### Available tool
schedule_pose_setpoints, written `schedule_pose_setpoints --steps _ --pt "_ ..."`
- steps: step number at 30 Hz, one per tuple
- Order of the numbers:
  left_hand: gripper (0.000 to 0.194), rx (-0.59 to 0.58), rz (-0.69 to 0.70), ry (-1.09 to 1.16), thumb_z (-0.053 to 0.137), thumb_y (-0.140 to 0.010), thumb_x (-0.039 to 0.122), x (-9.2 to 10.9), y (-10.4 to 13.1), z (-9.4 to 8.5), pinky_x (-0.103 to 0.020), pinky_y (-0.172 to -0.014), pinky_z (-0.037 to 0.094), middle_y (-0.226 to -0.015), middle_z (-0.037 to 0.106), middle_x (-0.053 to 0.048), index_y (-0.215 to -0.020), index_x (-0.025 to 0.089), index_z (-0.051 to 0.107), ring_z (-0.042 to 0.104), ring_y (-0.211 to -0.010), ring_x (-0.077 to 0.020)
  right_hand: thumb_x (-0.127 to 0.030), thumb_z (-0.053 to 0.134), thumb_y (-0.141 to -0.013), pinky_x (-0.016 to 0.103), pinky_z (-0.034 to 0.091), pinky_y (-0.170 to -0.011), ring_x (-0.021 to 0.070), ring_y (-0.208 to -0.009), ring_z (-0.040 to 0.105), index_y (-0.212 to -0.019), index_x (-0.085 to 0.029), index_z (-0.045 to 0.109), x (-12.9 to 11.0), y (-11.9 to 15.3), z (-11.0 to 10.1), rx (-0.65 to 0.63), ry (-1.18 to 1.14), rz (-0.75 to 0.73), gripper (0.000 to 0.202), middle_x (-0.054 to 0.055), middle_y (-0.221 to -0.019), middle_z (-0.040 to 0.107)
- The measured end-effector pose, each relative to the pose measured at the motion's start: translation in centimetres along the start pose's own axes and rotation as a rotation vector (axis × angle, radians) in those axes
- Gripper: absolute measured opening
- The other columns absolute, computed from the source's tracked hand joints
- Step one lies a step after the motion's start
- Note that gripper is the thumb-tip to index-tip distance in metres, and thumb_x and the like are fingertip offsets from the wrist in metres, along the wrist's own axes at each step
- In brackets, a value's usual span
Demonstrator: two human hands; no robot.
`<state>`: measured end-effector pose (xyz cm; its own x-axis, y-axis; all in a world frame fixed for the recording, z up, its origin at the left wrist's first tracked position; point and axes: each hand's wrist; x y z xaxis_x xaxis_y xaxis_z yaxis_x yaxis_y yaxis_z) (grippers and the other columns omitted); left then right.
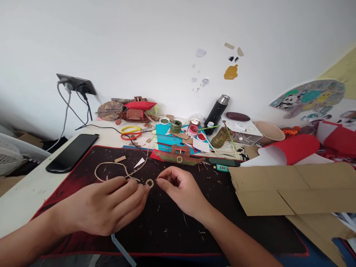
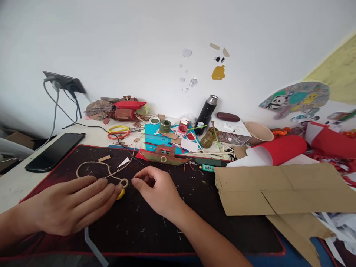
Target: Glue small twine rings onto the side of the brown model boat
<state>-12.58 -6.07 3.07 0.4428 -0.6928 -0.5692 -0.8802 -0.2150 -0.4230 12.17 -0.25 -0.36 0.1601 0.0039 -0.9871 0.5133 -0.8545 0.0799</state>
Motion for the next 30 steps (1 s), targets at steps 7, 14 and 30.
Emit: schedule_pose_setpoints --steps 7,14,30 --pt "0.031 -0.024 0.132 0.055 0.055 -0.108 0.016 -0.6 -2.7 0.7 -0.033 -0.072 0.06 -0.105 0.081 -0.003 -0.1 0.022 0.084 0.071 -0.086 -0.0189 -0.028 0.077 -0.097 0.027 0.04 -0.063 0.0143 -0.068 0.053 -0.096 -0.019 0.075 0.5 0.5 -1.9 0.028 0.031 0.018 0.009 -0.004 -0.074 0.06" --pt "0.032 -0.022 0.162 0.091 0.056 -0.109 0.017 -0.6 -3.9 1.2 -0.033 -0.073 0.061 -0.102 0.08 -0.003 -0.095 0.022 0.083 0.07 -0.085 -0.0187 -0.024 0.078 -0.098 0.027 0.04 -0.063 0.0135 -0.068 0.055 -0.094 -0.02 0.076 0.2 1.1 -2.7 -0.01 0.093 -0.001 0.006 -0.004 -0.074 0.063" --pt "0.029 -0.037 0.216 0.1 0.056 -0.108 0.018 -0.5 -4.3 1.7 -0.033 -0.076 0.061 -0.104 0.08 -0.004 -0.1 0.023 0.083 0.069 -0.087 -0.0195 -0.022 0.08 -0.097 0.026 0.041 -0.064 0.0132 -0.07 0.056 -0.094 -0.019 0.076 0.4 1.3 -3.0 -0.062 0.095 0.028 0.005 -0.004 -0.078 0.066"
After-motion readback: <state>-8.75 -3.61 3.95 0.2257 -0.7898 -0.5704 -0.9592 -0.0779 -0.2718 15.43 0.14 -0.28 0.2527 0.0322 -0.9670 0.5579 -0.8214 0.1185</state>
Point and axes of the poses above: each hand's wrist, its own y-axis away from the middle knuckle, its own z-axis out of the palm, x = y × z
